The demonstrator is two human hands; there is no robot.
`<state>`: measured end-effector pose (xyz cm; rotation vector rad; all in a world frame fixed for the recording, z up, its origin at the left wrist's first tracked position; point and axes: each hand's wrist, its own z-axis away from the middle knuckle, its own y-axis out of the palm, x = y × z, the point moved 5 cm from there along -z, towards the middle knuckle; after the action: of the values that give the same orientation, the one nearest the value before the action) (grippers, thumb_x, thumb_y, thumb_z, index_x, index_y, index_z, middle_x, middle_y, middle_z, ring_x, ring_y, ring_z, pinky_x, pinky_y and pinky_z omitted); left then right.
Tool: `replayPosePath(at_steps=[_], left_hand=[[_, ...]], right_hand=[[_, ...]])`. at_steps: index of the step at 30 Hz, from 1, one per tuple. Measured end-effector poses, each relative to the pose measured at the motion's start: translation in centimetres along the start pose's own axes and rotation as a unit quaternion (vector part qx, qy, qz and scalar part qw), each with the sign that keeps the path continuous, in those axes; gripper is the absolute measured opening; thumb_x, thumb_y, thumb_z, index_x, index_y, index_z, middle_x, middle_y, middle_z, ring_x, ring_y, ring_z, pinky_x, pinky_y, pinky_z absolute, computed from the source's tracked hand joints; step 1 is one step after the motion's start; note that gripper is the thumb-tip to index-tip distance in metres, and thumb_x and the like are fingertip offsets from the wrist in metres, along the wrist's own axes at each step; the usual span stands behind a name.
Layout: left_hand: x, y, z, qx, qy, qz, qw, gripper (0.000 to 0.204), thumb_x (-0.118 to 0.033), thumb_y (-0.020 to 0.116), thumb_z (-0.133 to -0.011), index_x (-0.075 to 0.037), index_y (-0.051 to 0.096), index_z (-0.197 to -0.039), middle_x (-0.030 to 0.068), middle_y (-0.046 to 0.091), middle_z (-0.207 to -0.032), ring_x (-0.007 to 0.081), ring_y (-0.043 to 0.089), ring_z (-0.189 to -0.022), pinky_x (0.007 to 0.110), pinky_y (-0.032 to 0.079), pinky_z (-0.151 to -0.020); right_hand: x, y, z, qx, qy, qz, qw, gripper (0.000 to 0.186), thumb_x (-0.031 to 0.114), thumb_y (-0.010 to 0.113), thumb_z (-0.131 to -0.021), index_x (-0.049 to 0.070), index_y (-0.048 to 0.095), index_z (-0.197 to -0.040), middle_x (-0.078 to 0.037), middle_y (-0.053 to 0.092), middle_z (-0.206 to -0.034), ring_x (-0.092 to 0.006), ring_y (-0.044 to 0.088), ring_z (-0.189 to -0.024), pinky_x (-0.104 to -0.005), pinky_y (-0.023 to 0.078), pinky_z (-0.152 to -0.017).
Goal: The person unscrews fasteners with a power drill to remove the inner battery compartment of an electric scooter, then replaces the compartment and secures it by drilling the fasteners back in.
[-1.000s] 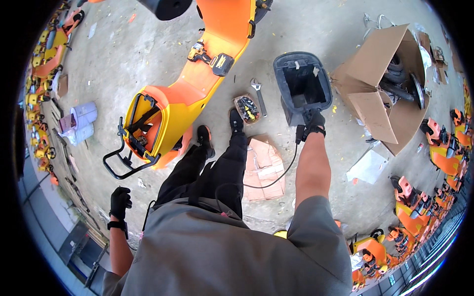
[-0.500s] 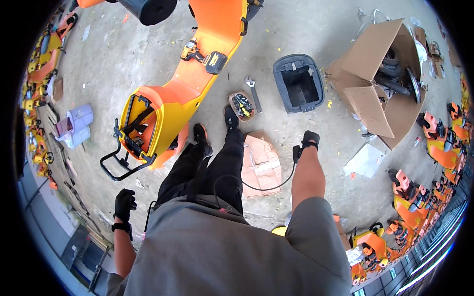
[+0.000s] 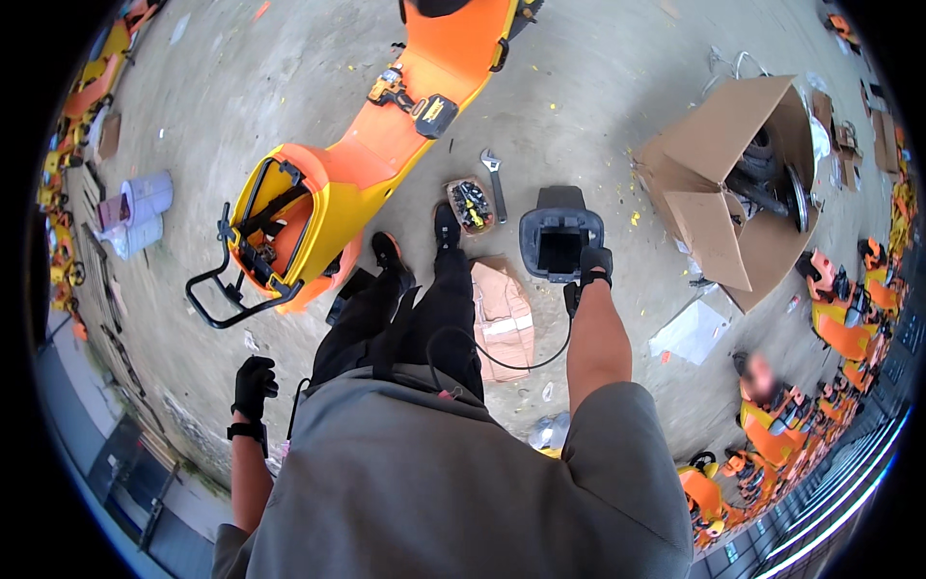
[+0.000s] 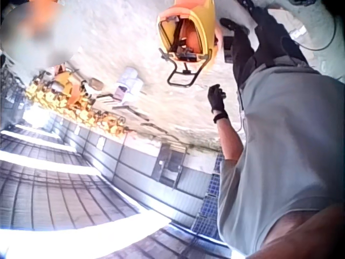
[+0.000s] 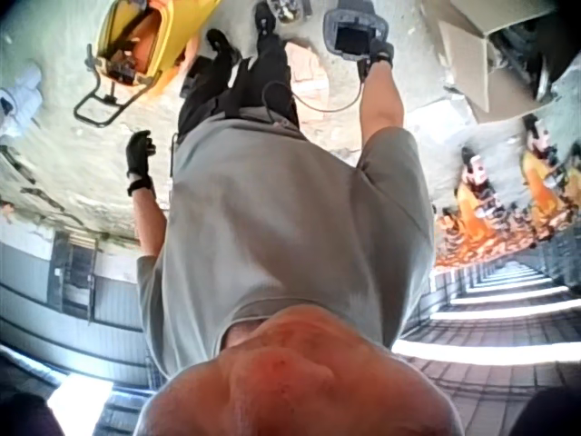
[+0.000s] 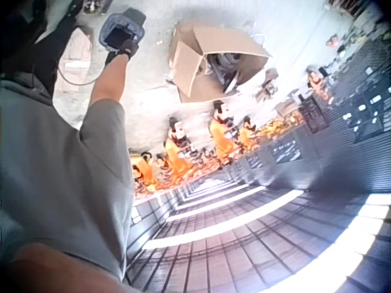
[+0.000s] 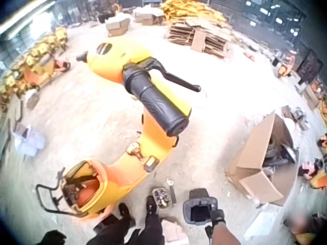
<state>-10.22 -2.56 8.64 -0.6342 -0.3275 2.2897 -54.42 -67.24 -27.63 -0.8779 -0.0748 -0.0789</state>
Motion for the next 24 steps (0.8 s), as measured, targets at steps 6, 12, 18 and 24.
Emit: replayPosePath(at_steps=[6, 12, 18, 24], left_hand=[[4.7, -0.4, 1.1, -0.019, -0.035, 0.046, 0.998, 0.016, -0.014, 0.054, -0.082, -0.007, 0.058, -0.096, 0.0005, 0.052, -0.067, 0.0125, 0.054, -0.050, 0.025, 0.043, -0.043], [6.9, 0.3, 1.1, -0.012, -0.029, 0.081, 0.996, 0.016, -0.015, 0.055, -0.083, -0.008, 0.058, -0.097, -0.0002, 0.051, -0.066, 0.0124, 0.055, -0.050, 0.025, 0.044, -0.043], [9.2, 1.1, 1.6, -0.024, -0.038, 0.110, 0.993, 0.017, -0.016, 0.055, -0.083, -0.008, 0.059, -0.097, -0.0002, 0.054, -0.067, 0.0126, 0.056, -0.051, 0.026, 0.046, -0.044], [11.3, 2.1, 2.4, -0.048, -0.043, 0.157, 0.985, 0.017, -0.013, 0.055, -0.082, -0.007, 0.059, -0.098, 0.0011, 0.054, -0.068, 0.0128, 0.056, -0.051, 0.026, 0.046, -0.045]], right_hand=[[4.8, -1.0, 2.5, 0.039, -0.069, 0.019, 0.997, 0.037, 0.032, 0.059, -0.078, -0.004, 0.066, -0.084, -0.023, 0.064, -0.073, -0.0375, 0.064, -0.064, -0.0453, 0.048, -0.057], [4.4, 0.8, 2.0, 0.034, -0.030, 0.009, 0.999, 0.036, 0.031, 0.059, -0.080, -0.004, 0.065, -0.082, -0.020, 0.063, -0.067, -0.0352, 0.062, -0.060, -0.0450, 0.048, -0.055], [6.8, 2.7, 3.8, 0.035, -0.105, 0.106, 0.988, 0.043, 0.037, 0.056, -0.080, -0.004, 0.065, -0.076, -0.024, 0.064, -0.071, -0.0387, 0.064, -0.065, -0.0483, 0.048, -0.060], [12.5, 3.7, 7.6, 0.090, -0.244, 0.161, 0.952, 0.030, 0.028, 0.056, -0.080, 0.001, 0.067, -0.076, -0.023, 0.066, -0.080, -0.0399, 0.063, -0.079, -0.0490, 0.049, -0.068]])
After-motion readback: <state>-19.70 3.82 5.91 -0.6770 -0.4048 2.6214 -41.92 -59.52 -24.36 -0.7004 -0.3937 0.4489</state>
